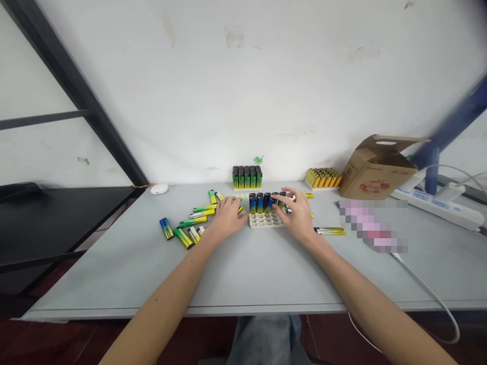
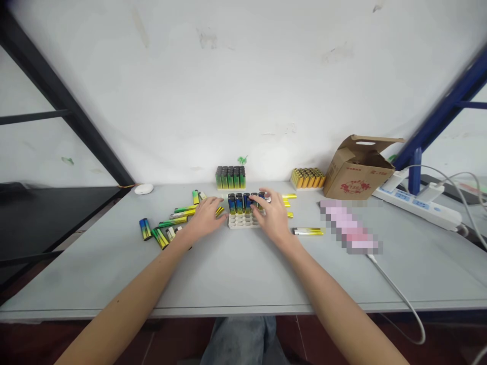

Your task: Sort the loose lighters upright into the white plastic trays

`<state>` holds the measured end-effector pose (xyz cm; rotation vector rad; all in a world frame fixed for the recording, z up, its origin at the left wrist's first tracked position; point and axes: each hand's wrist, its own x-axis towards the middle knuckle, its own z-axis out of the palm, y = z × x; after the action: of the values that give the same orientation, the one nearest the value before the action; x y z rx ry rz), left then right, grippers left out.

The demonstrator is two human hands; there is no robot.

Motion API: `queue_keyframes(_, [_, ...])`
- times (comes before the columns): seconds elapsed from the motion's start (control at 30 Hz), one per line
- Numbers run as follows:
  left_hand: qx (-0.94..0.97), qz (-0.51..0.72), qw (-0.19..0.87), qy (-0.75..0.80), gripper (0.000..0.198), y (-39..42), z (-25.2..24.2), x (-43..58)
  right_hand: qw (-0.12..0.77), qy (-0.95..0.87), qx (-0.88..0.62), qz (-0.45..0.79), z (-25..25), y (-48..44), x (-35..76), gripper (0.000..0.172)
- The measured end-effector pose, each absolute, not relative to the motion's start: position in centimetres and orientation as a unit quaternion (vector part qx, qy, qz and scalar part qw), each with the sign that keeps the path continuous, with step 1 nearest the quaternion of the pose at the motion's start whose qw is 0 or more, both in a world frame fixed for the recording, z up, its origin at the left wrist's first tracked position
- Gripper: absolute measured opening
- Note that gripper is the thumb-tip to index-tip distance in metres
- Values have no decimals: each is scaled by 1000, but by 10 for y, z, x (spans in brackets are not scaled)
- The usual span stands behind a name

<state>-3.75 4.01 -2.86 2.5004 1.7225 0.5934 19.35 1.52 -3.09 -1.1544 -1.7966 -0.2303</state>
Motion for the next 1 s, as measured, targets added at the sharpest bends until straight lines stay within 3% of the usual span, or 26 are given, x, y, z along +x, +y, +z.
queue_keyframes(0.13, [801, 200, 21, 564, 45, 41, -30, -38, 433, -756, -462, -166, -26, 15, 197, 26])
queue_keyframes(0.37, [791, 203, 30, 576, 45, 41, -23, -40, 370, -780, -484, -144, -32, 13, 195, 41])
queue_keyframes(0.57, [783, 232, 99, 568, 56, 41, -2, -72, 406, -756, -503, -105, -32, 15, 199, 41])
queue_keyframes(0.77, [598, 249, 1, 762, 38, 21, 19, -143, 459, -701, -540, -79, -30, 20, 204, 38])
queue_keyframes(1.0, [529, 91, 45, 842, 50, 6, 13, -220, 474, -703, -528, -51, -33, 21, 201, 38])
